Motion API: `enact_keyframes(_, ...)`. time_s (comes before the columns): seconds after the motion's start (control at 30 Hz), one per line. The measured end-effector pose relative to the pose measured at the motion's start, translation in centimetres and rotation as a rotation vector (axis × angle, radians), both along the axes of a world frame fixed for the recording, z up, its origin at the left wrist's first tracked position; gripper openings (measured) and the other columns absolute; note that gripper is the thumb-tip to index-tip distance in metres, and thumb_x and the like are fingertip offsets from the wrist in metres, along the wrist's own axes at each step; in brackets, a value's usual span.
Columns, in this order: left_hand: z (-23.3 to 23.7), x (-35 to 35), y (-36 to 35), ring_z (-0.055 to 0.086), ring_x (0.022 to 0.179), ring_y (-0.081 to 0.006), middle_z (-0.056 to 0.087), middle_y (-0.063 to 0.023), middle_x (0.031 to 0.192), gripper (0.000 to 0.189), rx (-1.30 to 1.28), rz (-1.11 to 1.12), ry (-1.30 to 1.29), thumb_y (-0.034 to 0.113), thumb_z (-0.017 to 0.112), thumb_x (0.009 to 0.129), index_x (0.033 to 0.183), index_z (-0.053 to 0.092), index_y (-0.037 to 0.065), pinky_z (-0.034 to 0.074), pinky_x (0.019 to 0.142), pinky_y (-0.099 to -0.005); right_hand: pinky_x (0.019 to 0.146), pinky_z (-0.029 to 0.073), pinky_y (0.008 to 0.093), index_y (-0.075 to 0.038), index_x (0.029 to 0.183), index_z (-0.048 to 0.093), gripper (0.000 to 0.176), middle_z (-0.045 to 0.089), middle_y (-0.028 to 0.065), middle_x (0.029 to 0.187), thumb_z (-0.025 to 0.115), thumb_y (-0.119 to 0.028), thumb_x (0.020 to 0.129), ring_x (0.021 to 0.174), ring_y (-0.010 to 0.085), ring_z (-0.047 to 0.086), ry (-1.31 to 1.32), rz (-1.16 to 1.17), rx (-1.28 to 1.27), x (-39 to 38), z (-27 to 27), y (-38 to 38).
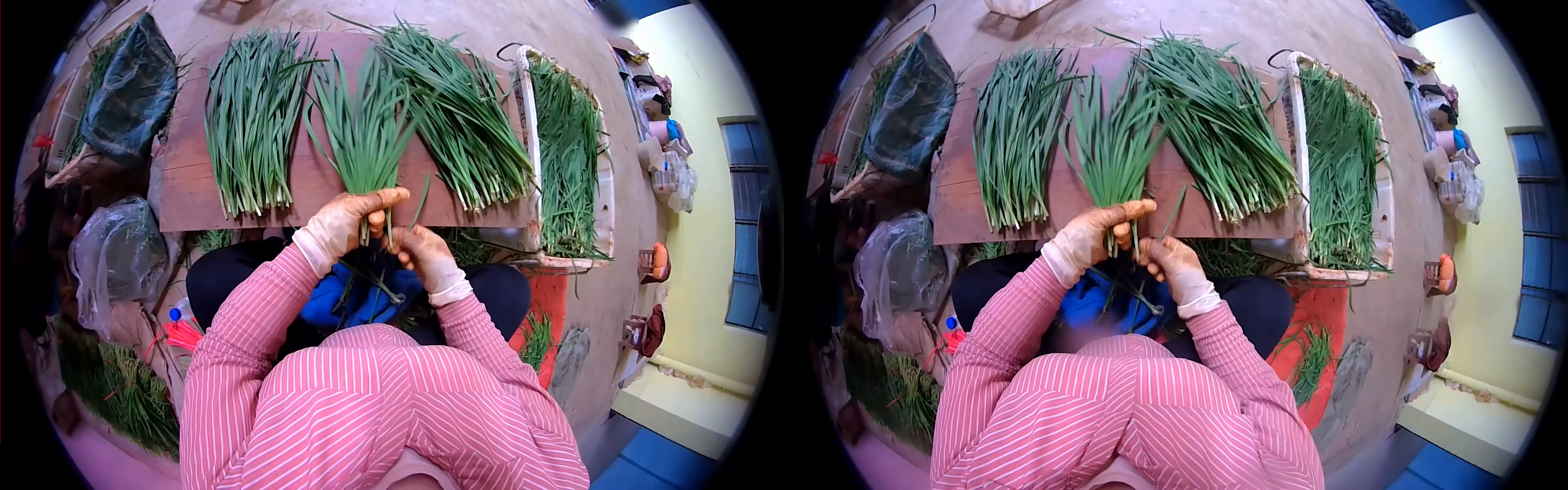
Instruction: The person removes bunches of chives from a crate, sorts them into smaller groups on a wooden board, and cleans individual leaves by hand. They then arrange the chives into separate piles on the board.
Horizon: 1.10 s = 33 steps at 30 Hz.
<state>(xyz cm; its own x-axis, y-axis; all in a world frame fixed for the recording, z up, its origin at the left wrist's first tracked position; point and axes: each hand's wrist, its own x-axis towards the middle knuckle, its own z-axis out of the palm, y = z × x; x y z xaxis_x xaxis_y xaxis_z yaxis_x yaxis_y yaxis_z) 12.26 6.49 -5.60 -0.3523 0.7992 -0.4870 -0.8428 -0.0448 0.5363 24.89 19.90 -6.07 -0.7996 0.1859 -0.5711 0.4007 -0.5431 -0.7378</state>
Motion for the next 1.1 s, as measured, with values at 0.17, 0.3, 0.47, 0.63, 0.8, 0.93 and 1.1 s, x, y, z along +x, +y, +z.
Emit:
enact_keyframes(0.17,-0.7,-1.1,-0.1,0.036,0.055,-0.0069,0.038,0.0081,0.058,0.035,0.064,0.08,0.048,0.027,0.052,0.095,0.121,0.058,0.004,0.032,0.054,-0.0207,0.045,0.039,0.0213,0.0,0.08,0.068,0.048,0.065,0.0057,0.063,0.052,-0.044,0.093,0.045,0.0076,0.049,-0.434,0.517,0.366,2.2,-1.0,0.2)
enact_keyframes(0.3,-2.3,-0.5,0.5,0.035,0.055,-0.007,0.038,0.0076,0.059,0.034,0.021,0.02,-0.038,0.028,0.051,0.095,0.121,0.057,0.006,0.032,0.053,-0.0211,0.051,0.042,0.0207,-0.002,0.084,0.068,0.05,0.067,0.0033,0.072,0.051,-0.048,0.093,0.056,0.007,0.056,-0.082,0.301,0.369,1.9,0.3,0.4)
enact_keyframes(0.47,-3.5,0.3,0.4,0.054,0.063,-0.0117,0.053,0.0025,0.071,0.037,0.04,-0.057,0.031,0.032,0.055,0.094,0.118,0.058,0.005,0.044,0.052,-0.0244,0.056,0.043,0.0213,-0.005,0.089,0.065,0.023,0.065,0.0006,0.077,0.06,-0.027,0.092,0.067,0.0069,0.056,-0.082,0.368,0.639,-1.3,2.3,-1.3)
enact_keyframes(0.63,-2.9,0.6,-0.1,0.061,0.073,-0.0162,0.064,-0.0065,0.091,0.037,0.208,-0.13,-0.033,0.033,0.055,0.094,0.111,0.059,0.001,0.049,0.064,-0.0269,0.055,0.046,0.0264,-0.003,0.082,0.066,0.033,0.063,0.0037,0.064,0.058,-0.033,0.092,0.059,0.012,0.06,-0.114,0.455,0.637,-1.8,3.5,-0.3)
enact_keyframes(0.8,-1.1,1.5,-0.4,0.062,0.068,-0.0128,0.065,-0.0047,0.08,0.03,0.046,-0.088,-0.011,0.029,0.061,0.092,0.104,0.061,0.002,0.05,0.062,-0.0247,0.075,0.048,0.0254,0.002,0.112,0.057,0.048,0.064,0.0069,0.098,0.072,-0.035,0.084,0.086,0.0122,0.06,0.168,0.155,0.402,-2.9,1.2,4.0)
enact_keyframes(0.93,1.9,3.1,-0.5,0.057,0.058,-0.0107,0.061,-0.0029,0.068,0.018,-0.144,-0.447,0.159,0.022,0.065,0.086,0.089,0.06,0.005,0.045,0.053,-0.023,0.088,0.046,0.0328,0.001,0.129,0.048,0.06,0.061,0.0105,0.111,0.071,-0.031,0.084,0.095,0.0188,0.06,0.192,0.272,-0.211,-4.7,2.9,2.3)
enact_keyframes(1.1,1.8,0.9,-1.4,0.058,0.072,-0.0145,0.061,-0.0033,0.075,0.021,-0.226,-0.499,0.644,0.021,0.067,0.082,0.093,0.06,0.005,0.047,0.065,-0.0286,0.071,0.051,0.027,0.004,0.13,0.047,0.062,0.064,0.0108,0.099,0.073,-0.027,0.082,0.08,0.0157,0.062,0.355,0.274,0.001,-7.7,6.4,0.7)
